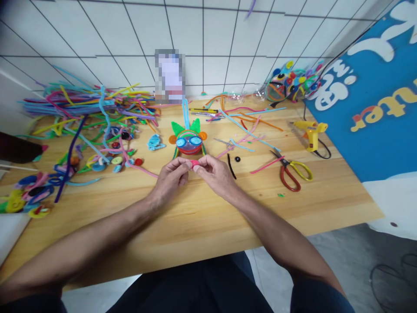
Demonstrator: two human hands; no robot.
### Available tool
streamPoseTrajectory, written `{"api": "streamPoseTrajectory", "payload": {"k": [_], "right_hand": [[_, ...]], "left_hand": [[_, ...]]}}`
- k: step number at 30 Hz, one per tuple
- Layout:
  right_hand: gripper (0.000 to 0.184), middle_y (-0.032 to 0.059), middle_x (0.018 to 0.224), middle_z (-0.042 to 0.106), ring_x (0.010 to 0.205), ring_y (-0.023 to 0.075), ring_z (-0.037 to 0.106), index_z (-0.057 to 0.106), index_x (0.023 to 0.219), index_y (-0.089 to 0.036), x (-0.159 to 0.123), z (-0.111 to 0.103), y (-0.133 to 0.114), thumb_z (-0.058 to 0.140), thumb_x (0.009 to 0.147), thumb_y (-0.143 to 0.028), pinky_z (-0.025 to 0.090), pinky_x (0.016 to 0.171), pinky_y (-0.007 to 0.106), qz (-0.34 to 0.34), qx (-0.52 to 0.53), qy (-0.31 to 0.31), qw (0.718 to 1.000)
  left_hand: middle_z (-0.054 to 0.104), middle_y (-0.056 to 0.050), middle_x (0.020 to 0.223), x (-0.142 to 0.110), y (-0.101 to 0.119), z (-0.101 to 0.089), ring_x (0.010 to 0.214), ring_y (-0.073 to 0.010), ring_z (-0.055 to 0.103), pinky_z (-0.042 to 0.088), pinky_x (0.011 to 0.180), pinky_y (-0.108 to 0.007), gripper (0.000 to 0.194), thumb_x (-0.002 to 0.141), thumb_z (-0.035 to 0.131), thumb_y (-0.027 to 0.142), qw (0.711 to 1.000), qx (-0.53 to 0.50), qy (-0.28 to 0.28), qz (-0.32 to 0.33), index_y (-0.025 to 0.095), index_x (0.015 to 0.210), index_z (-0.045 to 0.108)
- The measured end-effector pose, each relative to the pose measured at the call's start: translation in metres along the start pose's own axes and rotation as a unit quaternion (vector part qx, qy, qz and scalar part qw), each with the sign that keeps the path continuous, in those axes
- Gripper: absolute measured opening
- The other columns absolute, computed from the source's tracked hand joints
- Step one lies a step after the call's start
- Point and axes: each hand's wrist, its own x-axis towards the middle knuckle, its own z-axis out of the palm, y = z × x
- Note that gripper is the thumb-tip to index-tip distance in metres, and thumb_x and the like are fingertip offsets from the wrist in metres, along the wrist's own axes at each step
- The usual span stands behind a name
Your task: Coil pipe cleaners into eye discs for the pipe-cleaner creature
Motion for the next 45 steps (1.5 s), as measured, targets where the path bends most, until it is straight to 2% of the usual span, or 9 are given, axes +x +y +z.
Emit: {"api": "streamPoseTrajectory", "payload": {"k": [4,9,14,18,25,31,38,45], "right_hand": [[0.015,-0.0024,0.074,0.066,0.067,0.0117,0.057,0.063,0.078,-0.020,0.000,0.000,-0.001,0.066,0.084,-0.034,0.045,0.065,0.025,-0.006,-0.008,-0.003,1.000],[0.018,-0.0029,0.071,0.065,0.064,0.0116,0.055,0.063,0.077,-0.020,0.001,-0.003,-0.002,0.067,0.084,-0.036,0.043,0.062,0.025,-0.002,-0.022,-0.001,1.000],[0.021,-0.0034,0.069,0.064,0.063,0.0113,0.054,0.062,0.075,-0.020,0.001,-0.005,-0.001,0.068,0.084,-0.038,0.042,0.061,0.025,-0.011,-0.038,0.002,0.999],[0.021,-0.0027,0.071,0.065,0.064,0.0114,0.055,0.062,0.076,-0.020,0.001,-0.005,0.000,0.068,0.085,-0.038,0.043,0.063,0.026,-0.013,-0.035,-0.001,0.999],[0.025,-0.0001,0.082,0.071,0.072,0.0139,0.065,0.064,0.098,-0.021,0.004,-0.008,0.005,0.074,0.083,-0.040,0.052,0.069,0.028,-0.017,0.017,0.031,0.999],[0.015,-0.0013,0.075,0.069,0.070,0.0136,0.065,0.065,0.093,-0.021,0.002,-0.006,0.002,0.071,0.085,-0.033,0.052,0.069,0.028,-0.026,0.001,0.025,0.999],[0.010,-0.0008,0.079,0.070,0.073,0.0141,0.066,0.066,0.092,-0.022,0.000,-0.005,-0.001,0.068,0.086,-0.029,0.052,0.070,0.028,-0.049,-0.012,0.017,0.999],[0.007,0.0009,0.079,0.073,0.072,0.0147,0.066,0.068,0.088,-0.021,0.000,-0.005,-0.001,0.067,0.086,-0.028,0.051,0.067,0.028,-0.057,-0.052,0.028,0.997]], "left_hand": [[0.048,0.007,0.055,0.001,-0.002,-0.001,0.047,-0.0065,0.031,0.024,0.046,-0.023,0.023,0.080,0.076,0.040,1.000,0.015,-0.013,0.010,0.018,0.080,0.068],[0.055,0.005,0.061,0.003,-0.001,-0.004,0.050,-0.0075,0.033,0.027,0.049,-0.024,0.023,0.082,0.074,0.041,0.998,0.051,-0.017,0.028,0.018,0.081,0.070],[0.047,0.006,0.052,0.004,0.002,-0.003,0.051,-0.0094,0.033,0.027,0.051,-0.025,0.024,0.078,0.078,0.042,0.997,0.065,-0.030,0.032,0.019,0.081,0.073],[0.046,0.007,0.052,0.003,0.006,-0.003,0.050,-0.0085,0.031,0.025,0.050,-0.025,0.022,0.079,0.076,0.040,0.997,0.070,-0.024,0.027,0.018,0.079,0.072],[0.046,0.006,0.054,0.003,0.007,-0.002,0.049,-0.0078,0.032,0.025,0.049,-0.025,0.023,0.078,0.075,0.040,0.997,0.074,-0.005,0.024,0.018,0.074,0.067],[0.047,0.006,0.054,0.003,0.006,-0.002,0.050,-0.0081,0.033,0.026,0.050,-0.025,0.022,0.076,0.075,0.038,0.997,0.074,-0.006,0.027,0.018,0.073,0.069],[0.048,0.005,0.054,0.003,0.008,-0.003,0.053,-0.0095,0.035,0.028,0.053,-0.025,0.022,0.077,0.074,0.040,0.995,0.090,-0.020,0.031,0.018,0.074,0.070],[0.046,0.005,0.051,0.003,0.013,-0.003,0.059,-0.0127,0.045,0.036,0.060,-0.026,0.028,0.078,0.078,0.045,0.993,0.097,-0.046,0.042,0.018,0.074,0.072]]}}
